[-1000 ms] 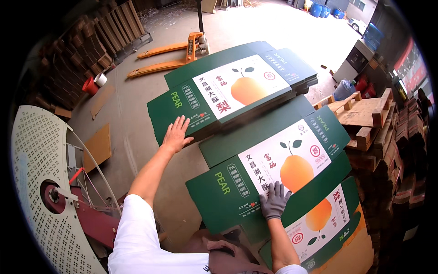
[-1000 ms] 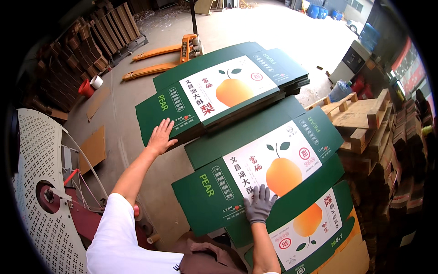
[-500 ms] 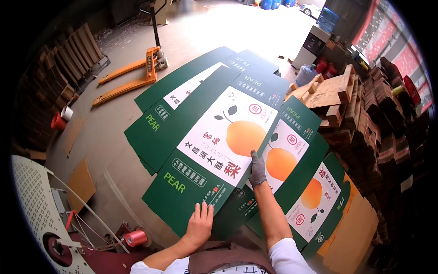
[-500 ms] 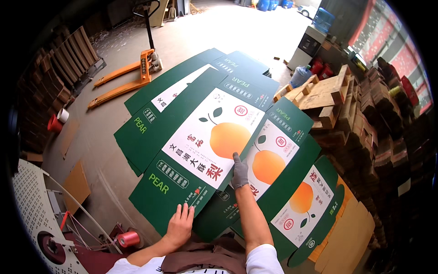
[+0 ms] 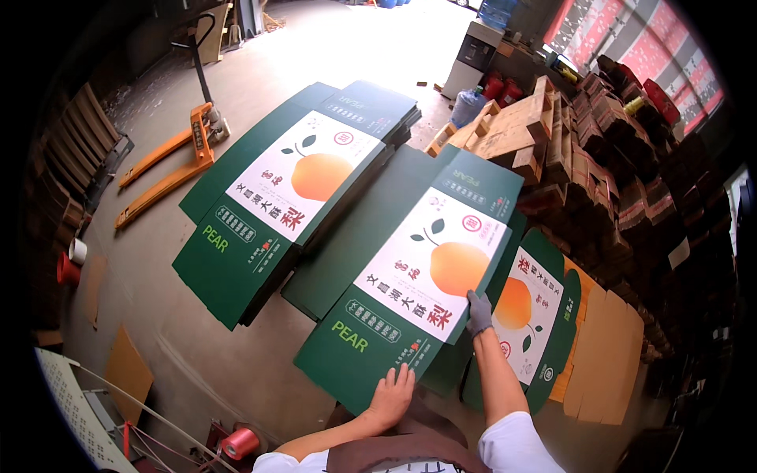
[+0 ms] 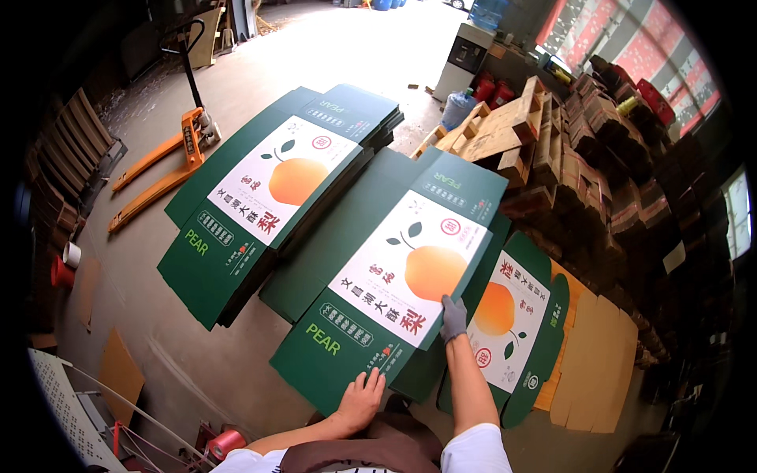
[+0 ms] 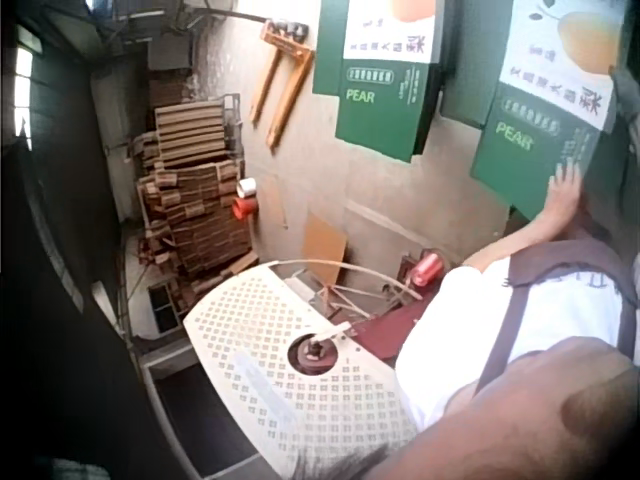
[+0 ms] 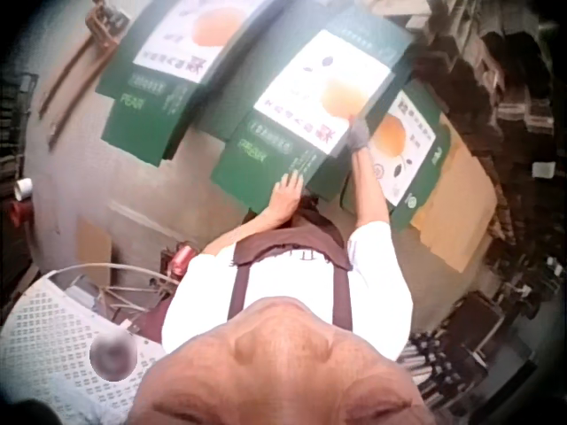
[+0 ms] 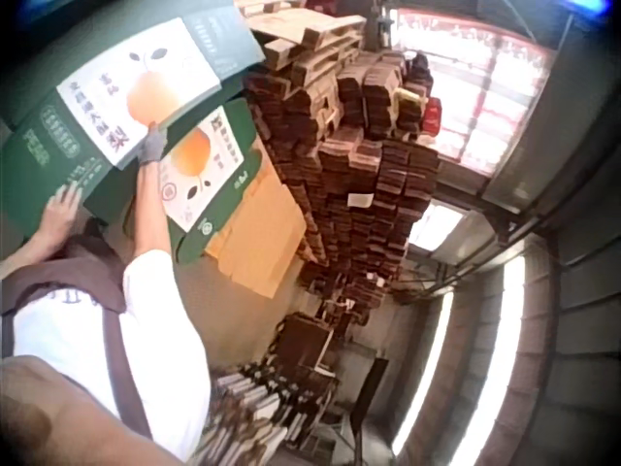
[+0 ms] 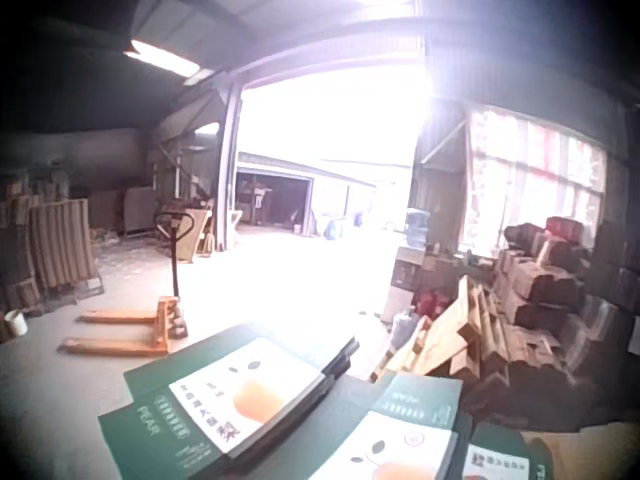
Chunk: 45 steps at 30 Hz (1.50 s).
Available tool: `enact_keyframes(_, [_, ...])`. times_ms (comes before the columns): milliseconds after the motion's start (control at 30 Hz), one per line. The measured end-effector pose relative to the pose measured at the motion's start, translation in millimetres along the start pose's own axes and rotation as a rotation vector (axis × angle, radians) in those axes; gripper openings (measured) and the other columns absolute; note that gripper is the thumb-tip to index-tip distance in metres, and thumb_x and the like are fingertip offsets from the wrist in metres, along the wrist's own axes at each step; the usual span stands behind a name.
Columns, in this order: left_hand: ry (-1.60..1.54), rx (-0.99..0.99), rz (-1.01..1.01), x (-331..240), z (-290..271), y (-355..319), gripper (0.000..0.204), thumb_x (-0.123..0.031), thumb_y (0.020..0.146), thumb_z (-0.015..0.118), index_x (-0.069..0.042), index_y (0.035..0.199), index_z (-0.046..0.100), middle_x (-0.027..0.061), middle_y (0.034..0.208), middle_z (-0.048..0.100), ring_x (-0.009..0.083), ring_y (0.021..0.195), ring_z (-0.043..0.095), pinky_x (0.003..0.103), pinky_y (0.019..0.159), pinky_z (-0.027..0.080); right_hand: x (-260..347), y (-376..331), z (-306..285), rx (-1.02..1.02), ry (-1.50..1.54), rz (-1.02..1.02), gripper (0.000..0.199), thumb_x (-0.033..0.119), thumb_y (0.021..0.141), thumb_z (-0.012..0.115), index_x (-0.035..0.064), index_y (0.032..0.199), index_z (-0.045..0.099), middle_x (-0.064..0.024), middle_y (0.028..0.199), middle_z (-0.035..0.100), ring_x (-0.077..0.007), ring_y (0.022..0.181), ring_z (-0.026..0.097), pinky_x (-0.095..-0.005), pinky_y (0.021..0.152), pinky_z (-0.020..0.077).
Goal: The person repeatedly picks up flat green cardboard boxes printed with pear graphics and stacks them on a growing pile. The person handles the boxes one at a time, aligning and placing them in a warehouse environment.
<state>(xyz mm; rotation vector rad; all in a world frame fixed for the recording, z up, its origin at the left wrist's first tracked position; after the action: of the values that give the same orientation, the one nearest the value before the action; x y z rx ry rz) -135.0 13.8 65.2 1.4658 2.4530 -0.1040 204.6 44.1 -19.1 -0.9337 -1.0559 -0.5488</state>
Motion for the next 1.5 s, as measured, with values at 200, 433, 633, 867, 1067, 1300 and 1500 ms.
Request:
enact_keyframes(200, [-0.086, 0.155, -0.042, -12, 20, 46, 0.074, -0.015, 0.066, 0.078, -0.001, 0.133, 0.050, 0.0206, 0.139, 0.049, 0.0372, 0.112, 0.052, 0.044, 0.086, 0.052, 7, 42, -19, 0.035, -0.567, -0.018, 0.056, 0.036, 0.087, 0.070, -0.0101, 0.116, 0.061, -0.0245, 0.107, 0.071, -0.0338, 0.097, 0.071, -0.0420, 0.084, 0.0551])
enact_keyframes(433, [-0.001, 0.315, -0.177, -23, 45, 48, 0.075, -0.020, 0.080, 0.078, -0.003, 0.144, 0.043, 0.0219, 0.151, 0.040, 0.0398, 0.136, 0.040, 0.050, 0.113, 0.031, 60, -71, -206, -0.154, -0.662, -0.118, 0.043, 0.036, 0.090, 0.067, 0.0064, 0.122, 0.062, -0.0171, 0.099, 0.071, -0.0322, 0.094, 0.068, -0.0404, 0.085, 0.0524])
enact_keyframes(633, [0.005, 0.399, -0.057, -104, 66, 115, 0.073, -0.016, 0.082, 0.075, -0.002, 0.146, 0.042, 0.0228, 0.155, 0.034, 0.0412, 0.143, 0.032, 0.050, 0.115, 0.028, 19, -163, -621, -1.012, -0.795, 0.184, 0.028, 0.033, 0.087, 0.059, 0.0105, 0.097, 0.072, -0.0164, 0.095, 0.072, -0.0367, 0.087, 0.068, -0.0444, 0.077, 0.0543])
enact_keyframes(867, [-0.005, 0.549, 0.287, -248, 103, 176, 0.069, -0.016, 0.081, 0.075, -0.001, 0.142, 0.046, 0.0239, 0.150, 0.041, 0.0420, 0.140, 0.037, 0.051, 0.114, 0.030, 55, -230, -868, -1.273, -1.039, 0.567, 0.044, 0.038, 0.089, 0.060, 0.0115, 0.125, 0.063, -0.0124, 0.130, 0.062, -0.0351, 0.109, 0.064, -0.0467, 0.093, 0.0526])
enact_keyframes(1067, [-0.120, 0.664, 0.937, -481, 189, 235, 0.068, -0.025, 0.083, 0.075, -0.007, 0.142, 0.047, 0.0203, 0.153, 0.039, 0.0344, 0.144, 0.035, 0.048, 0.113, 0.035, 62, -215, -908, -1.230, -1.129, 0.624, 0.053, 0.046, 0.089, 0.061, 0.0095, 0.127, 0.060, -0.0134, 0.131, 0.060, -0.0341, 0.111, 0.062, -0.0467, 0.094, 0.0525])
enact_keyframes(1300, [0.041, 0.678, 0.976, -560, 270, 255, 0.073, -0.036, 0.086, 0.072, -0.010, 0.147, 0.042, 0.0172, 0.158, 0.031, 0.0323, 0.146, 0.032, 0.049, 0.112, 0.035, 96, -214, -915, -1.169, -0.869, 0.531, 0.057, 0.052, 0.078, 0.072, 0.0051, 0.109, 0.065, -0.0154, 0.108, 0.068, -0.0313, 0.093, 0.067, -0.0416, 0.082, 0.0538])
enact_keyframes(1500, [0.038, 0.709, 0.969, -571, 270, 245, 0.073, -0.036, 0.086, 0.071, -0.009, 0.147, 0.042, 0.0166, 0.159, 0.031, 0.0302, 0.147, 0.030, 0.051, 0.111, 0.036, 99, -234, -950, -1.168, -0.272, 0.022, 0.034, 0.028, 0.078, 0.078, 0.0027, 0.094, 0.063, -0.0054, 0.078, 0.062, -0.0154, 0.071, 0.056, -0.0328, 0.065, 0.0485])
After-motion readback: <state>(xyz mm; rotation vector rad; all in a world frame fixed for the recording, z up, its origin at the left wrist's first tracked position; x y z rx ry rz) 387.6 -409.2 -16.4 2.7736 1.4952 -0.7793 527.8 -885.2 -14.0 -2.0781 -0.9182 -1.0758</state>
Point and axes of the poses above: each hand's wrist, its own y-axis towards the middle knuckle, its own z-axis out of the palm, x = y × z, the point moved 1 cm from there along y, towards the middle knuckle
